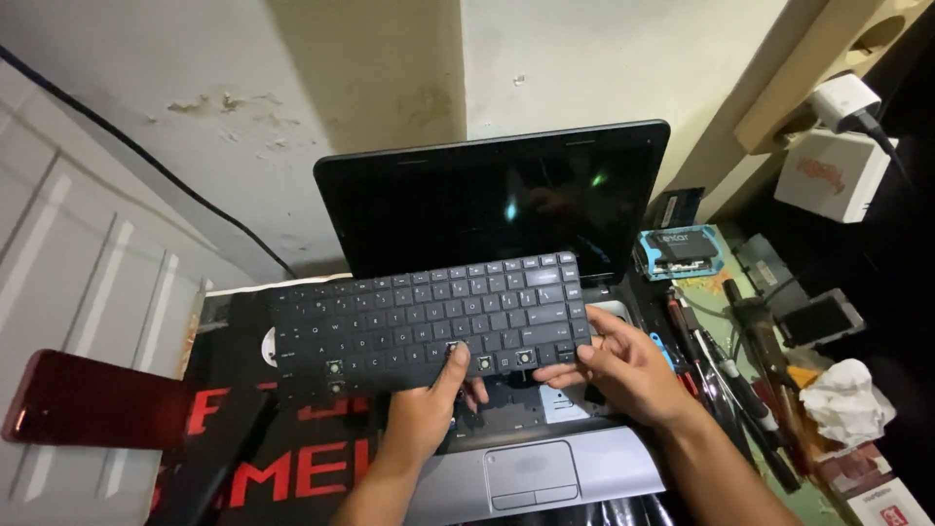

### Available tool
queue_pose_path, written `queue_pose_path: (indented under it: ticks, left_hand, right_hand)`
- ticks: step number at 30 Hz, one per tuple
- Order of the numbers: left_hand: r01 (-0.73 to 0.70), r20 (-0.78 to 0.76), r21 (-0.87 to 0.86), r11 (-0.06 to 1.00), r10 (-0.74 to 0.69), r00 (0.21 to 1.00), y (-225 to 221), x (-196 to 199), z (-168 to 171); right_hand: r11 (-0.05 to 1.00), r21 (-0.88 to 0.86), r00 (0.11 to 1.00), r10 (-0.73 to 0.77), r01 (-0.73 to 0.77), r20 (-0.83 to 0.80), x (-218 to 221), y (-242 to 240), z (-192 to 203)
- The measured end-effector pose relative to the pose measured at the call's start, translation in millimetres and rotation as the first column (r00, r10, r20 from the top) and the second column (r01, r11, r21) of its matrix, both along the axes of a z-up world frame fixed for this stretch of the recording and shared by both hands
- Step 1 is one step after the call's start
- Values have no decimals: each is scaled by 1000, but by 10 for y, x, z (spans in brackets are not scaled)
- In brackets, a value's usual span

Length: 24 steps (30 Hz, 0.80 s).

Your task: Removing individual keys from a laptop keyboard using a toothbrush as a prying tool.

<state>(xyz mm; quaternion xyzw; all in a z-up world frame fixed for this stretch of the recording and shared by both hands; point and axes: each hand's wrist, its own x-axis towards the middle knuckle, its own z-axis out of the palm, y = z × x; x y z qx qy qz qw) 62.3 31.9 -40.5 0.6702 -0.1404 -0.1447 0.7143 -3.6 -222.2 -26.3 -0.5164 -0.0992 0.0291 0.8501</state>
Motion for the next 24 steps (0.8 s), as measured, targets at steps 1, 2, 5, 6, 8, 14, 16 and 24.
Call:
queue_pose_path:
  ticks: [1, 2, 5, 6, 8, 14, 16, 24]
  left_hand:
    - [-2, -1, 1, 1000, 2, 1000, -1, -5, 13]
    - [-14, -12, 11, 1000, 14, 1000, 1, -11, 27]
    - [-19, -44, 67, 998, 22, 999, 10, -28, 62]
    - [-18, -66, 110, 994, 26, 998, 18, -33, 72]
    - [-8, -97, 165, 986, 24, 995, 24, -50, 169]
    - [-2, -62, 211, 977, 15, 998, 32, -78, 219]
    - [13, -90, 244, 970, 10, 996, 32, -88, 244]
    - [-39, -281, 170, 985, 86, 956, -8, -129, 370]
  right_hand:
    - [1000, 1, 1000, 2, -2, -1, 4, -17, -40]
    - [1000, 23, 1000, -4, 4, -8, -4, -29, -85]
    - [1000, 21, 1000, -11, 12, -24, -16, -26, -69]
    - [1000, -5, 999, -6, 6, -34, -5, -18, -36]
    - [1000, 13, 1000, 25, -25, 2, 3, 34, 82]
    - [1000, -28, 1000, -6, 6, 23, -14, 74, 114]
    - [1000, 2, 998, 15, -15, 53, -26, 88, 135]
    - [682, -686, 932, -363, 255, -14, -59, -186, 141]
